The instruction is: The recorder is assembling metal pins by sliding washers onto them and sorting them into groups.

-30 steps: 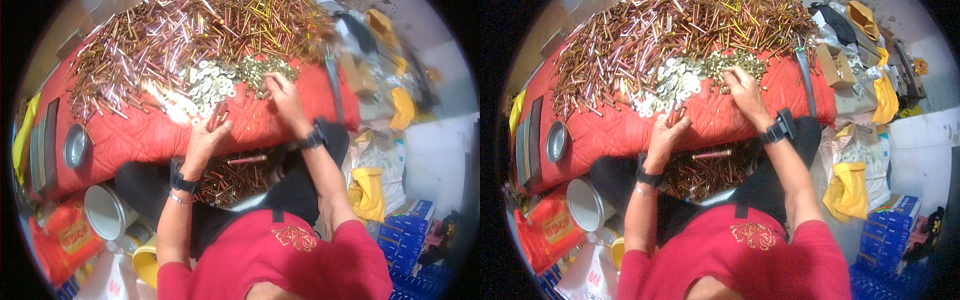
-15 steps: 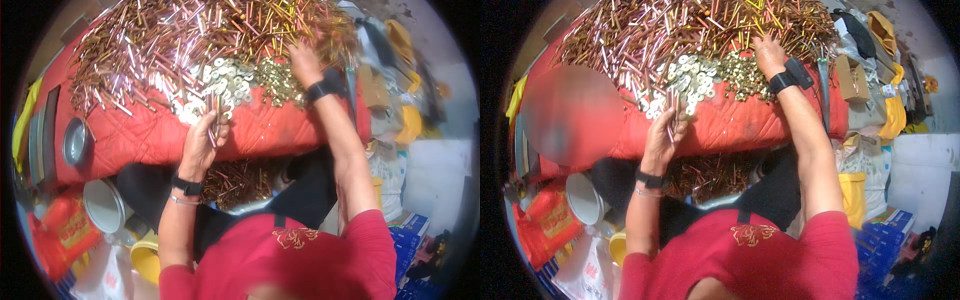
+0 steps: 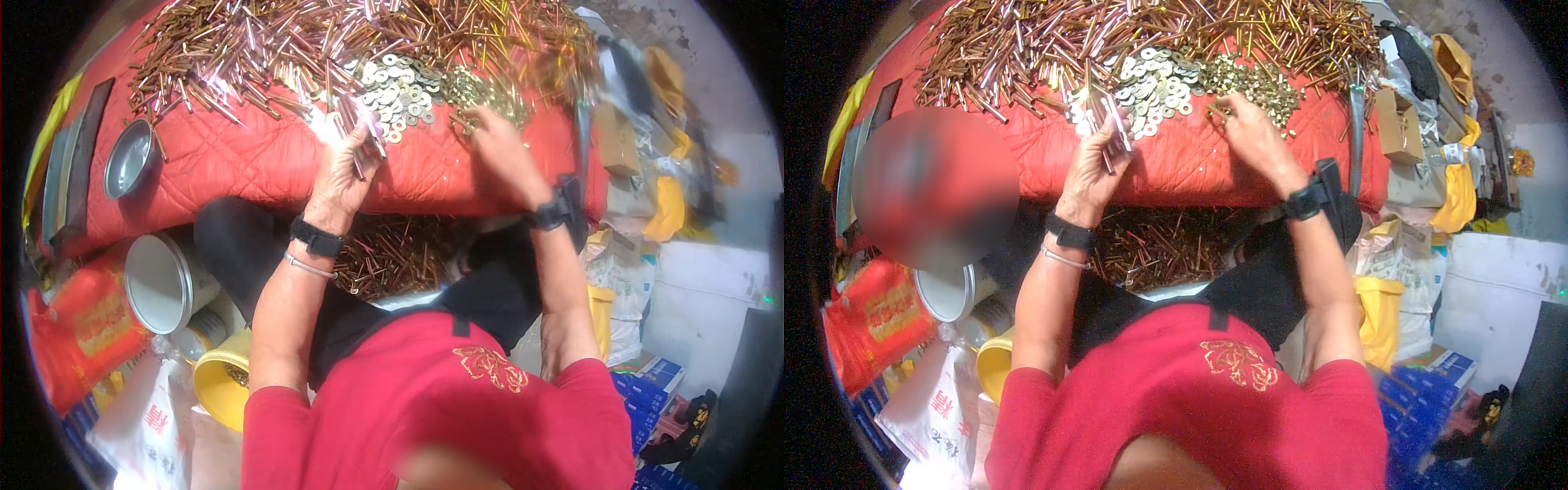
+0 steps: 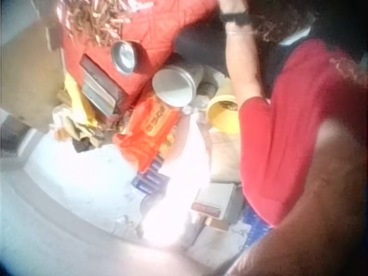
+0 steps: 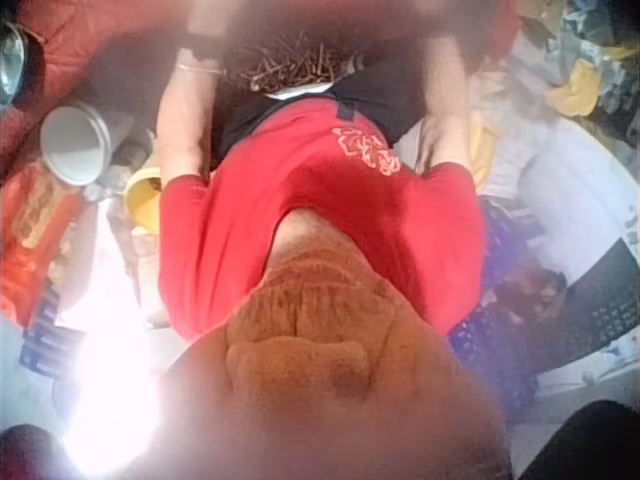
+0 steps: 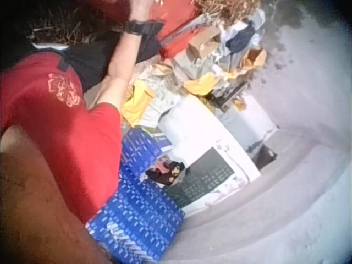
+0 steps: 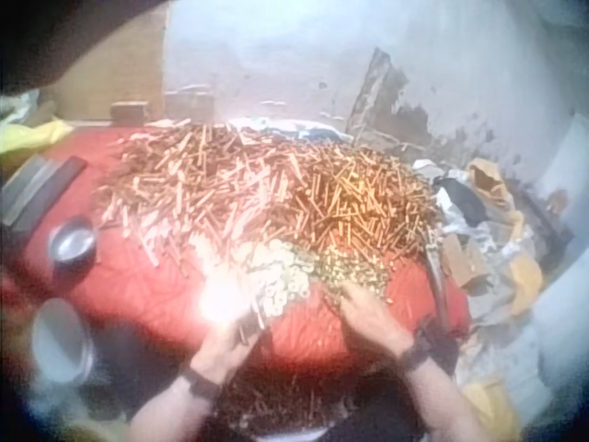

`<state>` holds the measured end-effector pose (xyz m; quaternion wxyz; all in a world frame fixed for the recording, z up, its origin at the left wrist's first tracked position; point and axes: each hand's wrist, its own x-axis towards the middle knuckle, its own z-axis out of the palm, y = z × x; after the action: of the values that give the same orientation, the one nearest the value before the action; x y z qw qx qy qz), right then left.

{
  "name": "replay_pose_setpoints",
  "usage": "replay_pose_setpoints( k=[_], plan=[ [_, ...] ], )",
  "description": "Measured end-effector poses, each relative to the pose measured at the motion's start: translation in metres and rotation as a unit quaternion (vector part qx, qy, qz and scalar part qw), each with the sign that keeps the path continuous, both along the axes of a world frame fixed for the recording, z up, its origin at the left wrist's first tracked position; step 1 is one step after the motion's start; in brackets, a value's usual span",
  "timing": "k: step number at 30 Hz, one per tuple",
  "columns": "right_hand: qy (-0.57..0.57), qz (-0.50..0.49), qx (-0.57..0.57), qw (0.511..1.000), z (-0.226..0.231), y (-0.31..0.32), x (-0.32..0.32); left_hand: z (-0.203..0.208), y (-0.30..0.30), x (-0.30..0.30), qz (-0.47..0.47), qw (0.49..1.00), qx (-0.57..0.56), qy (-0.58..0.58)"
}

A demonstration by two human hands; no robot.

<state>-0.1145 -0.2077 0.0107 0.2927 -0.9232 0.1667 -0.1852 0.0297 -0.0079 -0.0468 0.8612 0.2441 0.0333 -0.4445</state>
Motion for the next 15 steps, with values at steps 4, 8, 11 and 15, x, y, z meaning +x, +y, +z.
replay_pose_setpoints(
  k=[4,8,11,15],
  plan=[
    [0.017,-0.015,-0.065,0.998,-0.008,0.023,0.009,-0.006,0.006,0.007,-0.019,0.999,0.020,-0.018],
    [0.012,0.000,-0.118,0.993,-0.016,0.020,0.020,-0.006,0.004,0.006,0.000,0.999,0.037,-0.017],
    [0.097,0.011,-0.166,0.981,-0.010,0.015,0.022,-0.005,0.004,0.004,0.010,0.999,0.023,-0.021],
    [0.237,0.078,-0.171,0.953,0.018,0.014,0.034,0.006,0.005,0.000,0.024,0.999,0.039,-0.019]
  ],
)
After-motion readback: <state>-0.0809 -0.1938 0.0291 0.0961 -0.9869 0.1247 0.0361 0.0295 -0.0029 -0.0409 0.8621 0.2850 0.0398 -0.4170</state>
